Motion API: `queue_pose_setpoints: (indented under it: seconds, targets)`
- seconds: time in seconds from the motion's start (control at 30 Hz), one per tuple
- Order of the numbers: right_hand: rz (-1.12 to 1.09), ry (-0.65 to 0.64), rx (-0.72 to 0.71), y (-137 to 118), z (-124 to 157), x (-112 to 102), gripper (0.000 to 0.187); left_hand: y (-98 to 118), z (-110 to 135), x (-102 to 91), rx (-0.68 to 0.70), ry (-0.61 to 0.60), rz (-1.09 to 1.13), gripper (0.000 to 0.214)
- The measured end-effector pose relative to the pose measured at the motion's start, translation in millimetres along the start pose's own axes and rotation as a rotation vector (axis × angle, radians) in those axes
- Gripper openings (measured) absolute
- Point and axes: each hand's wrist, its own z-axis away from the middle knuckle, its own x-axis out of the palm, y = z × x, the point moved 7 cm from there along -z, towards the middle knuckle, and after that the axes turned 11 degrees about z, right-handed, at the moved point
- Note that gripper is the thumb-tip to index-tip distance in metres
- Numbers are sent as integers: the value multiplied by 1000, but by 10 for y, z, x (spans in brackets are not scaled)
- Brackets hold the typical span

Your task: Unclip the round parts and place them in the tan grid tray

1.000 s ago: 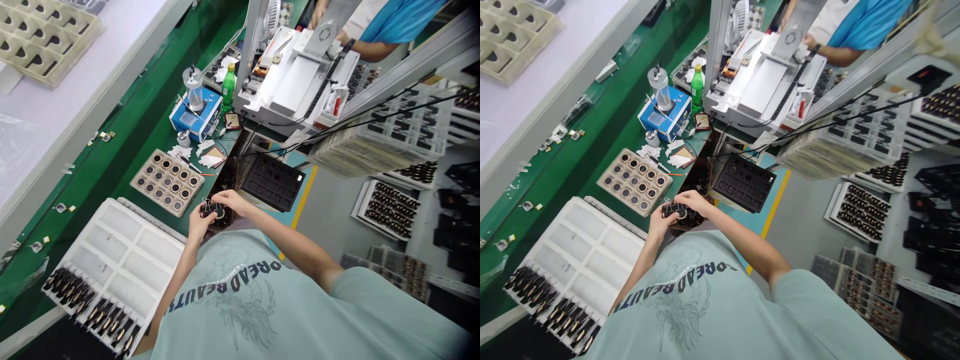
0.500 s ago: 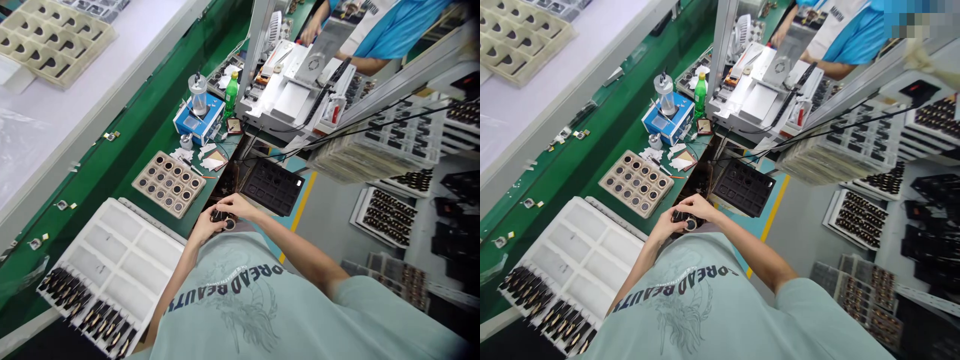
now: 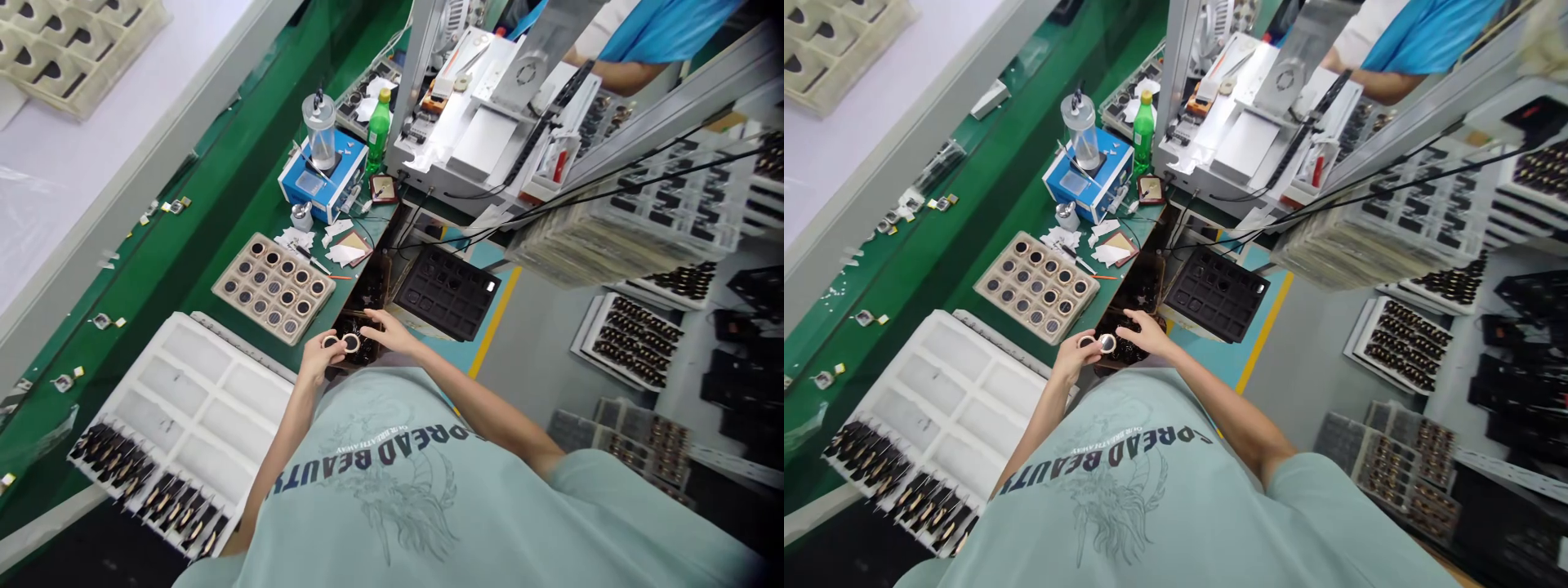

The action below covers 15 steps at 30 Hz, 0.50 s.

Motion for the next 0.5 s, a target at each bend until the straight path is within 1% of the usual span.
queue_pose_setpoints:
  seconds: [0.07, 0.1, 0.17, 0.2, 0.23, 0.3, 0.4, 0.5]
  targets:
    - [-6, -77, -143, -113, 19, 48, 71, 2, -85, 115, 7, -31, 8, 55]
    - [16, -113, -205, -174, 22, 44, 68, 5, -127, 200, 8, -60, 17, 54]
    - [102, -147, -271, -250, -12, -23, 50, 16, -216, 398, 8, -118, 40, 52]
    - [142, -138, -269, -253, -53, -89, 40, 25, -268, 506, 6, -145, 52, 49]
    - [169, -115, -249, -235, -107, -174, 33, 36, -328, 614, 4, -164, 65, 45]
    - [190, -15, -185, -160, -235, -394, 31, 72, -480, 814, 7, -156, 81, 36]
    - [212, 198, -91, -30, -403, -777, 40, 177, -775, 1054, 71, -37, 47, 28]
    - [204, 325, -29, 50, -521, -1092, 46, 289, -1064, 1264, 143, 62, -1, 23]
